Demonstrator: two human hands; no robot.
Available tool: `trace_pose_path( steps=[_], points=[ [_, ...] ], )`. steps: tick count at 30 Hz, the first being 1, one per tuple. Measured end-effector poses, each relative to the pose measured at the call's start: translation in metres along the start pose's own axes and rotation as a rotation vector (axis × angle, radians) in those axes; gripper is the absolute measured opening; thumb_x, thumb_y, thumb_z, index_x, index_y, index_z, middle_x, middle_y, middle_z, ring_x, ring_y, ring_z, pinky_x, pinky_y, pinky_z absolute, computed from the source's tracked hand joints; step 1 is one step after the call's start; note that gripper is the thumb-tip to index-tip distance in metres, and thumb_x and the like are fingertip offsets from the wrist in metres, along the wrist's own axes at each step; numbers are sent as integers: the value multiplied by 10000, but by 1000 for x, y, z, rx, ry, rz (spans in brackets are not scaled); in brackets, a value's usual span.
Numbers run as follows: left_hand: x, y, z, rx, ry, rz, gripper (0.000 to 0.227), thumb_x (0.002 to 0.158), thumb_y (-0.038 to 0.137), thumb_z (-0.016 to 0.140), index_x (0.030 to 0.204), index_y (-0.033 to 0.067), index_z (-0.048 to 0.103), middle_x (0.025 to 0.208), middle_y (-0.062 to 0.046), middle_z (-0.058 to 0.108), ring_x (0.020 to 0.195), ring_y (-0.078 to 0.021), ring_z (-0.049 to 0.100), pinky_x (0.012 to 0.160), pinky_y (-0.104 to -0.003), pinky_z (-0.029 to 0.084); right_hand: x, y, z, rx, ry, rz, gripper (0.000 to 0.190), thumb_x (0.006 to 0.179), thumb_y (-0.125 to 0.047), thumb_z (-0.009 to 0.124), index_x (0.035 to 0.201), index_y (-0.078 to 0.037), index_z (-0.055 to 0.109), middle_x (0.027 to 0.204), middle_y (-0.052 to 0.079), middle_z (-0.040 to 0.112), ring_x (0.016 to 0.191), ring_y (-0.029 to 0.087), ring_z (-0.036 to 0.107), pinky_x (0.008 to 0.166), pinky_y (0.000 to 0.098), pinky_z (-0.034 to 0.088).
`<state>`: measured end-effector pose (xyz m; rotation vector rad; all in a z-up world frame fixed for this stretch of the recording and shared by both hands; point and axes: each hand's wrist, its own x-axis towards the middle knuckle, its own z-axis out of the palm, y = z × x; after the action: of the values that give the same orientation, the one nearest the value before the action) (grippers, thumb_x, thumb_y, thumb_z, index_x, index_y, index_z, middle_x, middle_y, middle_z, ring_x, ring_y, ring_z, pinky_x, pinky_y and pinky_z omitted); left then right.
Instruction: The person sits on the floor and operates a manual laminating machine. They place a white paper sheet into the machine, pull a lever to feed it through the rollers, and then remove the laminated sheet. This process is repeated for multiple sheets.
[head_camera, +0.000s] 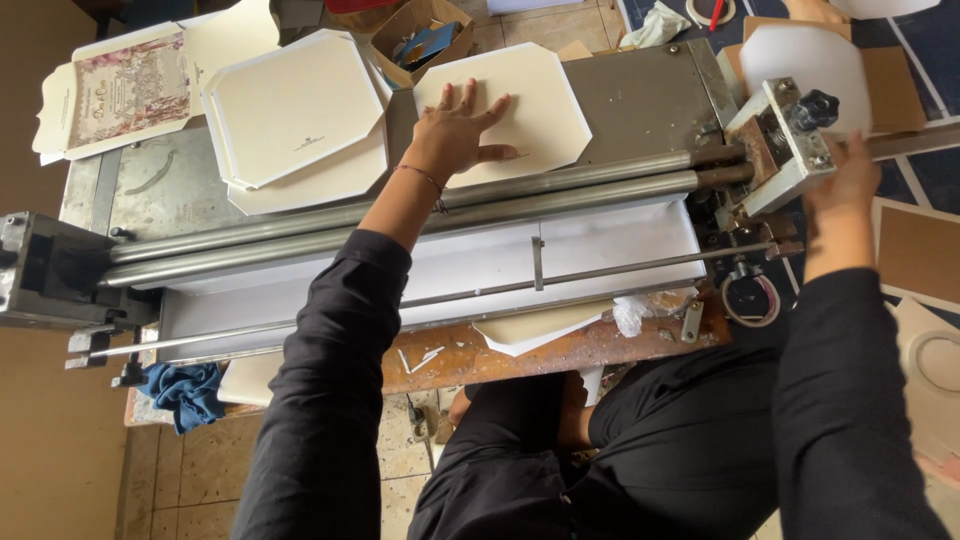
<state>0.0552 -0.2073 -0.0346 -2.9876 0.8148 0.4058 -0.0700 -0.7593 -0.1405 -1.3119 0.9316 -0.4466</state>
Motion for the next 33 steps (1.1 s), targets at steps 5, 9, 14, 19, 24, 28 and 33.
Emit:
trace_pose_path(
  steps=[5, 9, 14, 19, 24, 28, 33],
  points=[
    [0, -1, 4, -3, 31, 20, 1006, 925, 924, 365, 1758, 411, 132, 1819, -208, 35, 1640, -532, 53, 1198, -704, 323, 119, 103, -52, 433, -119, 120, 388, 1217, -215, 594, 901, -200, 369, 868, -9, 241, 784, 169, 172, 708, 418, 212],
    [1, -1, 4, -10, 37, 22, 997, 941, 914, 381, 1761, 406, 127, 1815, -214, 32, 1635, -538, 53, 1208, -728, 294, 52, 71, -70, 362, -130, -96, 658, 987, -413, 762, 1561, -168, 554, 1502, 139, 784, 1362, 311, 819, 1106, 399, 741],
    [1, -1, 1, -42, 42, -8, 1002, 931, 929, 404, 1757, 420, 151, 1817, -202, 33, 1634, -538, 41, 1212, -704, 292, -77, 54, -86, 298, -72, -216, 512, 998, -412, 707, 1478, -286, 580, 1425, 74, 866, 1272, 223, 890, 1012, 325, 778],
    [-4, 18, -25, -86, -173, -119, 931, 994, 823, 496, 1752, 487, 71, 1841, -92, -62, 1668, -469, -28, 1289, -628, 274, -197, 57, -94, 212, 8, -268, 578, 978, -372, 712, 1504, -172, 579, 1171, 22, 802, 964, 132, 819, 853, 267, 691],
    [5, 43, -8, -5, -133, -140, 735, 1087, 713, 430, 1735, 492, 163, 1825, -147, 91, 1621, -498, 204, 1221, -615, 329, -248, 66, -87, 29, 18, -587, 223, 1162, -168, 572, 1379, -123, 585, 1137, 115, 731, 922, 175, 735, 824, 285, 618],
    [15, 51, 11, 104, -79, -82, 551, 1130, 591, 341, 1655, 433, 392, 1700, -108, 446, 1493, -280, 480, 1025, -564, 408, -306, 36, -45, -253, -170, -980, 208, 1267, -20, 550, 1442, 70, 617, 1183, 236, 709, 995, 275, 722, 864, 344, 599],
    [-42, 52, -19, 24, -72, -25, 634, 1074, 720, 399, 1537, 323, 573, 1412, -70, 682, 1381, -388, 571, 1234, -818, 113, -363, 29, 44, -755, -254, -1543, 248, 1114, -98, 698, 1322, 14, 776, 1116, 137, 730, 953, 275, 690, 783, 369, 572]
  ],
)
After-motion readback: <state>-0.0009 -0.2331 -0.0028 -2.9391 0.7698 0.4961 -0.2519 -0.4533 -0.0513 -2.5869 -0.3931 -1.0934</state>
